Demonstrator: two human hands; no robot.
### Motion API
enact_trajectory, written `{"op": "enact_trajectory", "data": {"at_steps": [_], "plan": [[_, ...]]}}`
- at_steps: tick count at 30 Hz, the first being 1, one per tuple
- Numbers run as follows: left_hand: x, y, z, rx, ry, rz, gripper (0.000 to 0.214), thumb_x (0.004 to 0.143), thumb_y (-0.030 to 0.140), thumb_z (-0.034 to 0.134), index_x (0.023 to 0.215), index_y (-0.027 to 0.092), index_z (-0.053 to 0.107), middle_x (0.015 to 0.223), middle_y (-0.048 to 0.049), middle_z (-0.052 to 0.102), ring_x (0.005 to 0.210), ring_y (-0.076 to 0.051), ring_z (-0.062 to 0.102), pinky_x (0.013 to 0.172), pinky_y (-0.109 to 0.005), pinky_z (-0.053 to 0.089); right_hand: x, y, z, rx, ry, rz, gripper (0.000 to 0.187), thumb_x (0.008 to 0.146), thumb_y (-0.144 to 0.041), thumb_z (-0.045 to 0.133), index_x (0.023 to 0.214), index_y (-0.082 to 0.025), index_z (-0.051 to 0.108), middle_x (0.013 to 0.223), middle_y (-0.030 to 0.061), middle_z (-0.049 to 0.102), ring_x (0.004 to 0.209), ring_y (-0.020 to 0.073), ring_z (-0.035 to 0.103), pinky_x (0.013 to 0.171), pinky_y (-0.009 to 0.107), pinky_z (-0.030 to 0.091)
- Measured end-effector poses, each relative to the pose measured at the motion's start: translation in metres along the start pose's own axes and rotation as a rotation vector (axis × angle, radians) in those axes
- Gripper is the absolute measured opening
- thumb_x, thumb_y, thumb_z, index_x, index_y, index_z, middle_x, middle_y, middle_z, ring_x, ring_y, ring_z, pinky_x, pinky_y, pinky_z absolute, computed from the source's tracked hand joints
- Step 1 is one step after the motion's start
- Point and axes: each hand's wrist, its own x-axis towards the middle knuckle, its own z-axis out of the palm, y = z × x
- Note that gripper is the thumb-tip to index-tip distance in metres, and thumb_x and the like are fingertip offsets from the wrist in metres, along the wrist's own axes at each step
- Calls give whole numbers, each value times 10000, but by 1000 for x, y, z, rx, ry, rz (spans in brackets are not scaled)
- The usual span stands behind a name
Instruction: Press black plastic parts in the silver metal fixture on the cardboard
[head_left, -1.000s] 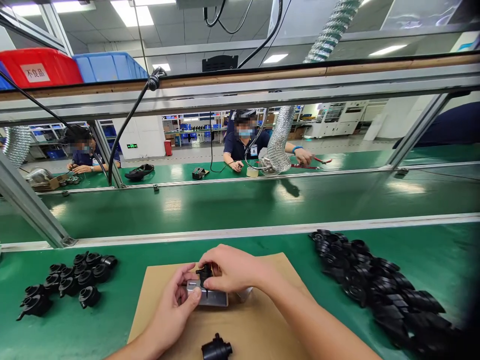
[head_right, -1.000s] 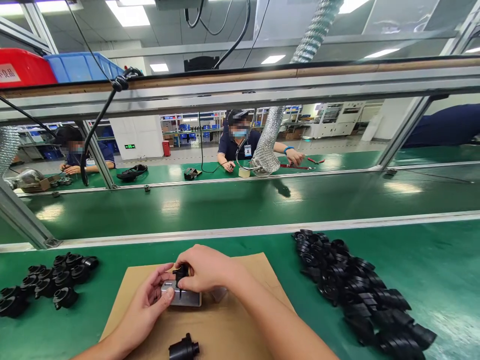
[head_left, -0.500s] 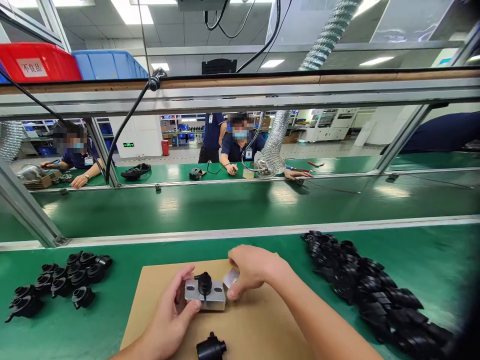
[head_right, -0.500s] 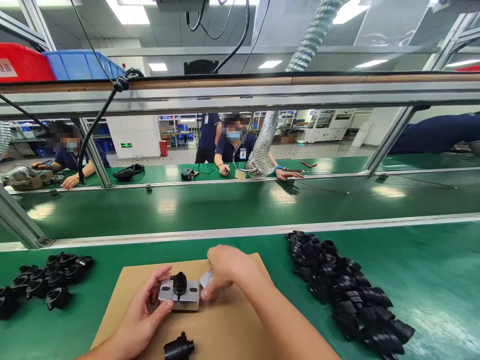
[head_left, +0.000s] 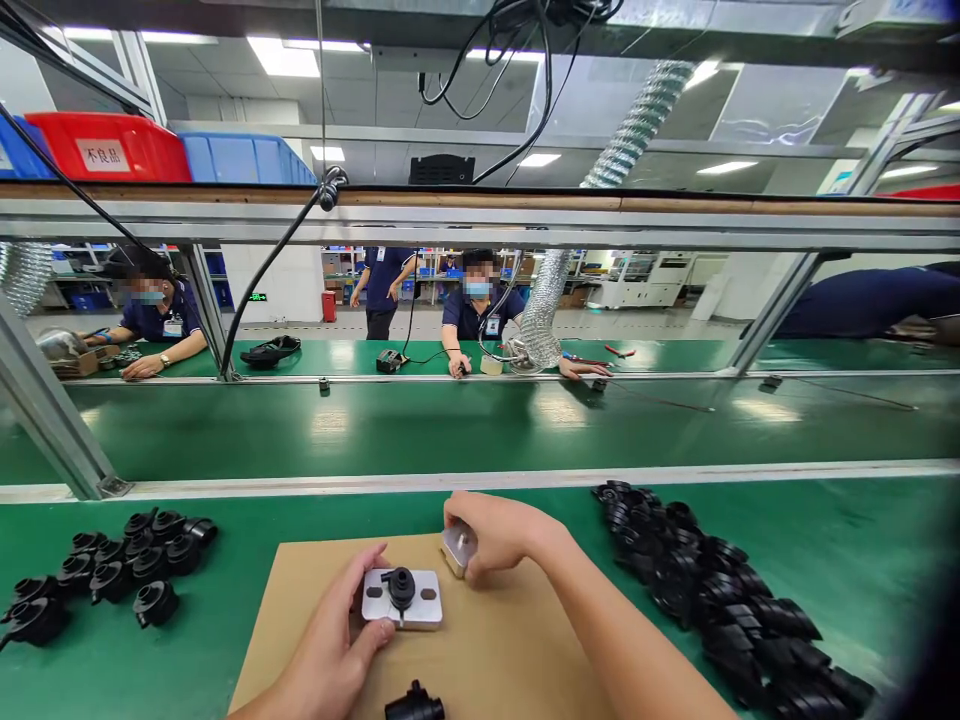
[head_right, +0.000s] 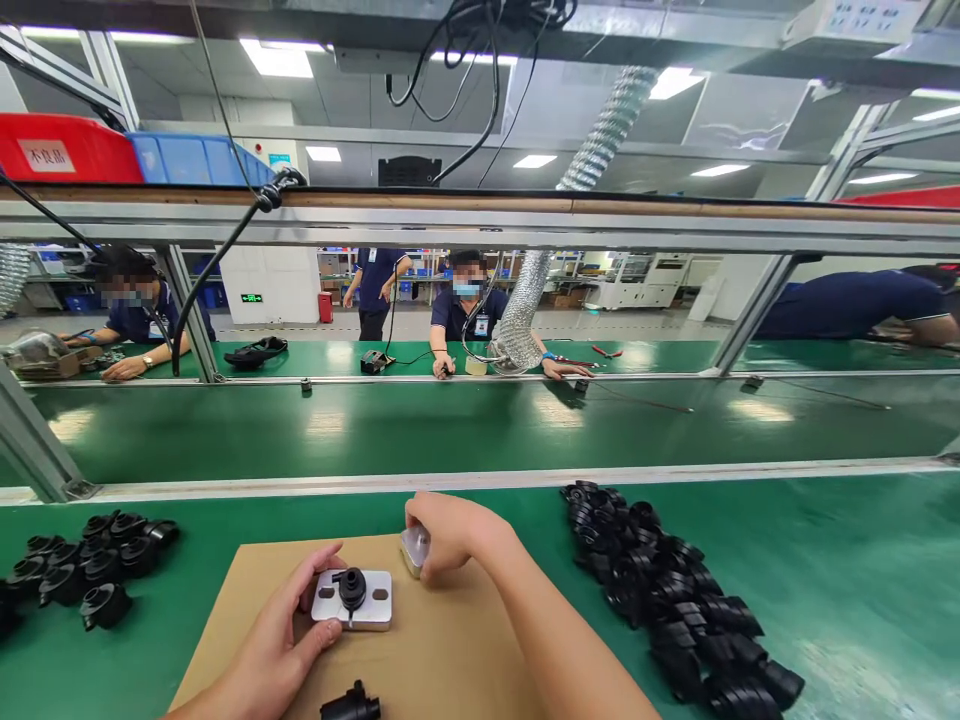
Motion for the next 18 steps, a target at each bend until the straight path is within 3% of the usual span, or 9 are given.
{"op": "enact_trajectory", "data": {"at_steps": [4, 7, 12, 18], "plan": [[1, 7, 0, -3, 7, 5, 774, 887, 311, 615, 1607, 254, 336, 1479, -112, 527, 1320, -283, 550, 1212, -453, 387, -16, -19, -12, 169, 105, -170, 581, 694, -381, 936, 1191, -229, 678, 1194, 24, 700, 1049, 263, 645, 795, 313, 468], [1, 9, 0, 2, 13, 23, 799, 888, 314, 634, 1616, 241, 313, 1505, -122, 527, 1344, -288, 549, 1223, -453, 391, -26, -45, -10, 241, 138, -319, 560, 707, -461, 923, 1170, -240, 700, 1141, 21, 715, 1002, 259, 647, 776, 311, 454], [2, 6, 0, -27, 13, 63, 810, 923, 398, 661, 1613, 189, 292, 1614, -163, 439, 1496, -308, 444, 1270, -453, 364, -29, -78, 3, 62, 188, -308, 443, 713, -449, 857, 1058, -224, 693, 1032, 28, 723, 916, 281, 648, 702, 329, 383], [1, 11, -2, -17, 16, 64, 823, 923, 432, 685, 1611, 187, 305, 1578, -165, 484, 1375, -321, 555, 1201, -454, 452, -29, -82, 11, 30, 196, -289, 426, 764, -434, 850, 1088, -236, 657, 1053, 32, 723, 956, 304, 663, 736, 344, 384]]}}
